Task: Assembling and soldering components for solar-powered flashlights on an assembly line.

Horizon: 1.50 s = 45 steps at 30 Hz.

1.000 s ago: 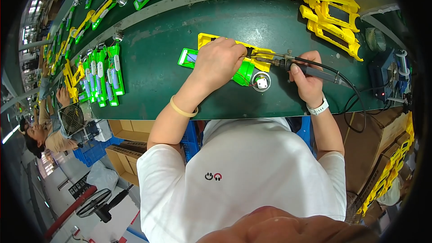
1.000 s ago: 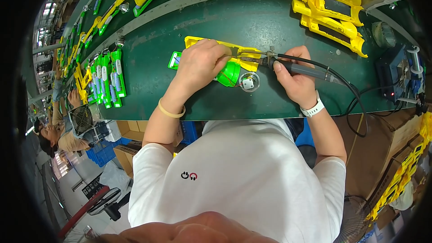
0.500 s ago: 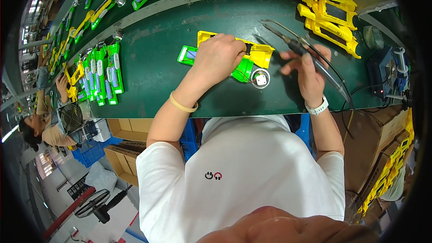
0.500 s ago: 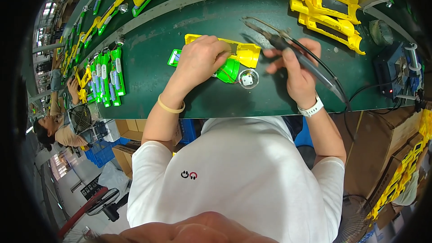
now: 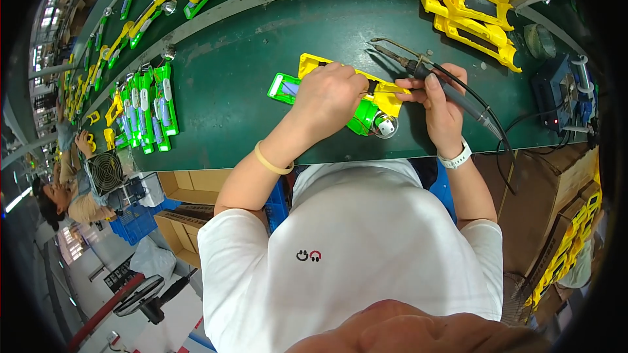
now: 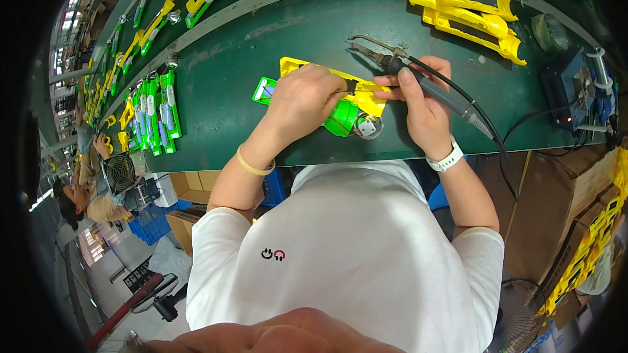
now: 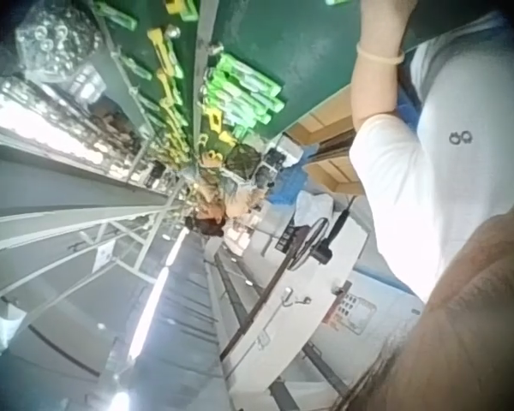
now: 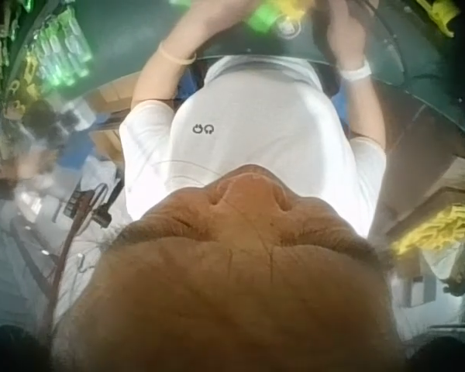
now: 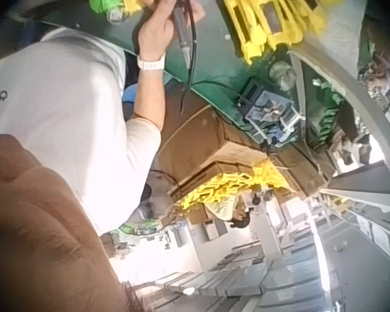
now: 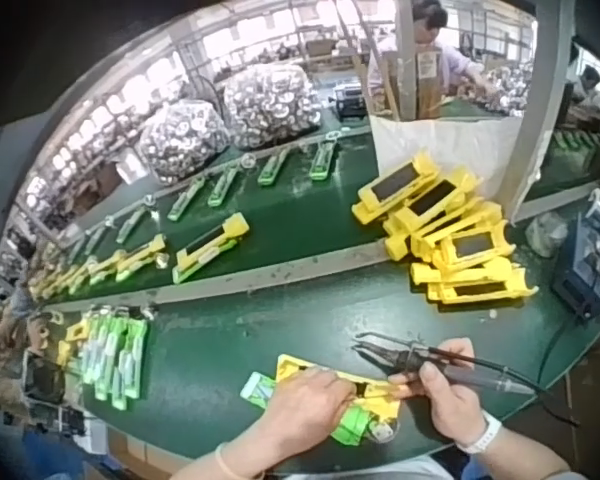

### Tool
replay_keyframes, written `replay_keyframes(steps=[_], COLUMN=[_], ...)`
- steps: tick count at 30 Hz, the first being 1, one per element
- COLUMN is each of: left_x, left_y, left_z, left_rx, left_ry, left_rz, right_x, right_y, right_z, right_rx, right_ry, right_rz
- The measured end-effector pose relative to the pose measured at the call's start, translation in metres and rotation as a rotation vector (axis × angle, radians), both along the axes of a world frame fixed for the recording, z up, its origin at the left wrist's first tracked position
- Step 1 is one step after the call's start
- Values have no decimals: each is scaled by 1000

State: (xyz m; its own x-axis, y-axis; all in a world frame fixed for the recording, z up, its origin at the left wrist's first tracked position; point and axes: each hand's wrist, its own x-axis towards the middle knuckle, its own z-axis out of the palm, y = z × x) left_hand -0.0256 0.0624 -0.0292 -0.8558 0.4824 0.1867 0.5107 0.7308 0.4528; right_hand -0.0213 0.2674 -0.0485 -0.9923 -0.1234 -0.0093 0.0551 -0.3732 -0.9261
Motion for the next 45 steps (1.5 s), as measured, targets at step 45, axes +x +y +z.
replay_keyframes(steps=[45], left_x=[1], left_y=[-7], left_z=[9], left_rx=[-14], left_ry=[-118], left_rz=[-38], right_x=[35], right_y=[30], right_z=[-24], right_rx=[509], right_ry=[165], right_rz=[29])
